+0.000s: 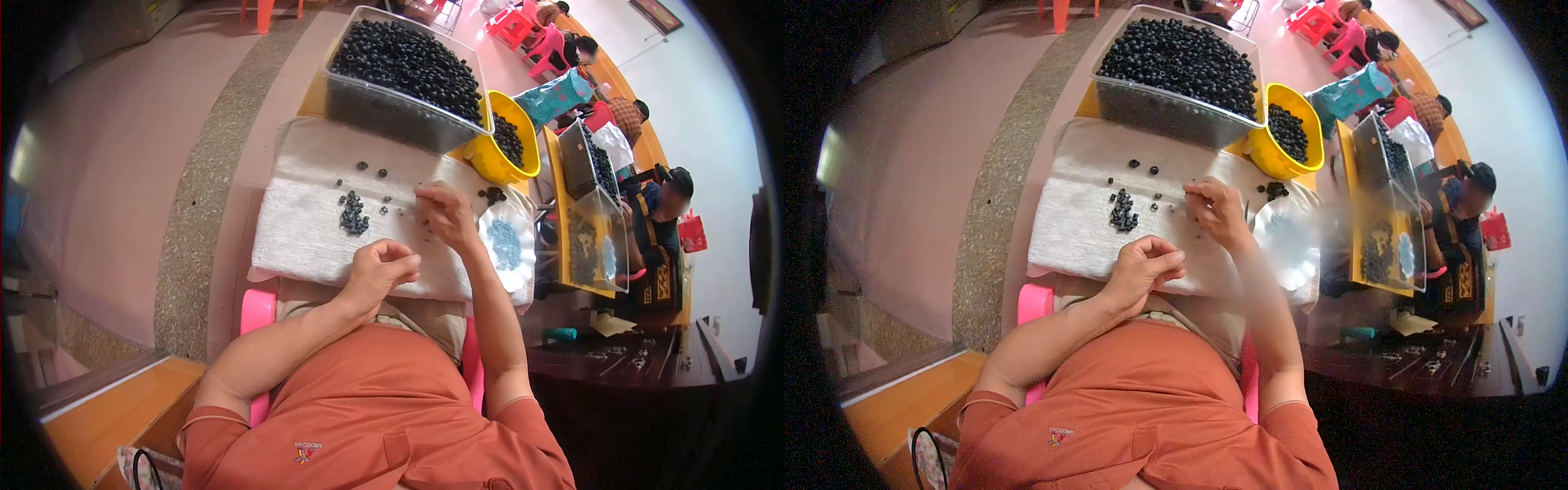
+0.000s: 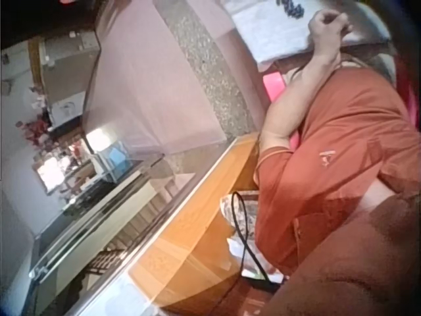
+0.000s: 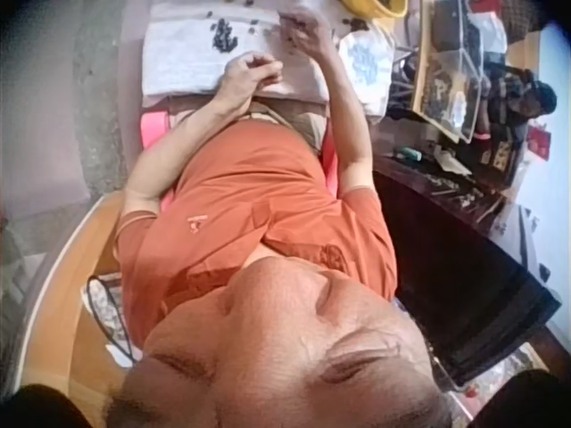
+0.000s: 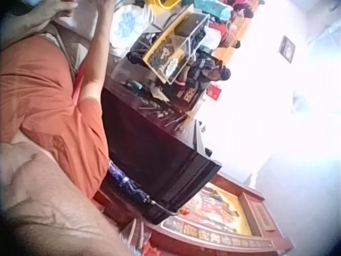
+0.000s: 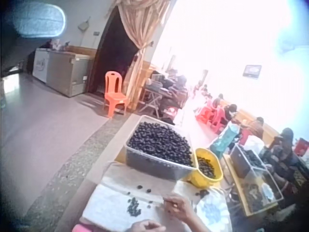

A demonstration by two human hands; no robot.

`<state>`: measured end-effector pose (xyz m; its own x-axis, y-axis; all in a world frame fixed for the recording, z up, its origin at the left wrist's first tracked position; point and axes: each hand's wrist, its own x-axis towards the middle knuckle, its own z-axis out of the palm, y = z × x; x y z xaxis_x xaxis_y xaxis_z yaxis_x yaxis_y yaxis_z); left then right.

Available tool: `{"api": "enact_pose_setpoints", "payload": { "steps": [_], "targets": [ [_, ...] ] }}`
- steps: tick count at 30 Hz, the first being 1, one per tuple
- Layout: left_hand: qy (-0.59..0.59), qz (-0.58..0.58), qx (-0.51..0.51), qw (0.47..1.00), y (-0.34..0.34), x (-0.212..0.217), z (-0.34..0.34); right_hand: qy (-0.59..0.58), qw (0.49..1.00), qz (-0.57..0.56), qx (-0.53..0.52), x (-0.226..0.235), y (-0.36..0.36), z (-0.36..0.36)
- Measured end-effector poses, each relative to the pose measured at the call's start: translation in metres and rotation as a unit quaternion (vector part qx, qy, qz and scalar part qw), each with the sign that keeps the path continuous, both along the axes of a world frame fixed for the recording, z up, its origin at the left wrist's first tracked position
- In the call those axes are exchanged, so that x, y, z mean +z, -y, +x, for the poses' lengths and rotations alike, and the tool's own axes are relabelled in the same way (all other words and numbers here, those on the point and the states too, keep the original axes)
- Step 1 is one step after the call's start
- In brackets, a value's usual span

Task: Sorting small black components from a large container into a small dish.

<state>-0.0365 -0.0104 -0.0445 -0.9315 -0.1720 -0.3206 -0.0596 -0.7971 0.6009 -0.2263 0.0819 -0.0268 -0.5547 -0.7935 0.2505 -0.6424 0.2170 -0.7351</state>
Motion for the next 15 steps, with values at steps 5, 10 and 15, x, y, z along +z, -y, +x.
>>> {"api": "enact_pose_setpoints", "payload": {
  "steps": [5, 10, 15],
  "targets": [
    [-0.001, -0.006, -0.001, 1.0, 0.0, 0.001, 0.0, 0.01, 0.997, -0.065, 0.035, 0.002, -0.012, 0.003],
    [0.002, -0.012, -0.001, 1.0, 0.001, 0.002, 0.0, 0.096, 0.993, -0.066, 0.018, 0.002, -0.022, 0.009],
    [0.005, -0.007, 0.001, 1.0, -0.001, 0.003, 0.0, 0.128, 0.991, -0.051, -0.008, -0.001, -0.034, 0.011]
  ]
}}
